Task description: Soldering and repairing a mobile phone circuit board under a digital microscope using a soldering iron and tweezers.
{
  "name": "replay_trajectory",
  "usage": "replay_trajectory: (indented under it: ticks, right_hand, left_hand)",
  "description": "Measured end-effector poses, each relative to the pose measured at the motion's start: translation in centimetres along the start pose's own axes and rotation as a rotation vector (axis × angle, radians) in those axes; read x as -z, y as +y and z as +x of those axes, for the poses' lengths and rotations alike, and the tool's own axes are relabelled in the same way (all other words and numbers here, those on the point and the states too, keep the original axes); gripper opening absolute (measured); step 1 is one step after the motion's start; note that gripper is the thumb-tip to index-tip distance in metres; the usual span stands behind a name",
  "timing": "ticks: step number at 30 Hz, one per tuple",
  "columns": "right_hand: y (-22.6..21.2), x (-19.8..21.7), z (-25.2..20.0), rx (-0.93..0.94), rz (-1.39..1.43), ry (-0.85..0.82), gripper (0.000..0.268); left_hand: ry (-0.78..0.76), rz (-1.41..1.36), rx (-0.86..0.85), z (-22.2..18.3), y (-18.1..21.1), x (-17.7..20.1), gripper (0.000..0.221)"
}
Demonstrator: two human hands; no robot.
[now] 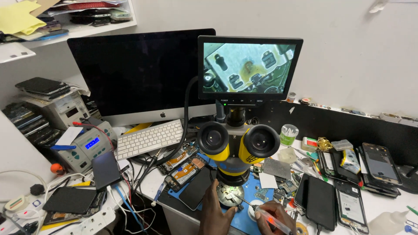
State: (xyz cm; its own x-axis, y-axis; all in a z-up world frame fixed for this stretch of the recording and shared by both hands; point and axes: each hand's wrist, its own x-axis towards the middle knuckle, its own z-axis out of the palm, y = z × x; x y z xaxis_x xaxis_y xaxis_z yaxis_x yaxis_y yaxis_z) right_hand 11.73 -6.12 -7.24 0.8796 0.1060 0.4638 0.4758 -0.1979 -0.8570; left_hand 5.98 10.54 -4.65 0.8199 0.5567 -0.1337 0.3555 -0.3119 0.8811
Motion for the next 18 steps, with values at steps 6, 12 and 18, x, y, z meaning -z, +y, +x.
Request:
replay_trajectory:
  ticks: [6,12,18]
  right_hand:
    - [1.0,-0.2,-0.2,-0.001,0.012,-0.032,0.022]
    - [3.6,-0.2,0.3,-0.061,-0.081,-0.083,0.024]
    - [1.8,-0.6,0.0,0.015,-0.113,0.008,0.025]
  left_hand:
    - [-0.04,0.009,0.021,0.0,-0.2,-0.3,0.095]
    - [0.008,0.064,-0.048,1.2,-1.7,-1.2,0.098]
    - [-0.024,0.02,0.015,0.3,-0.5,-0.6,0.097]
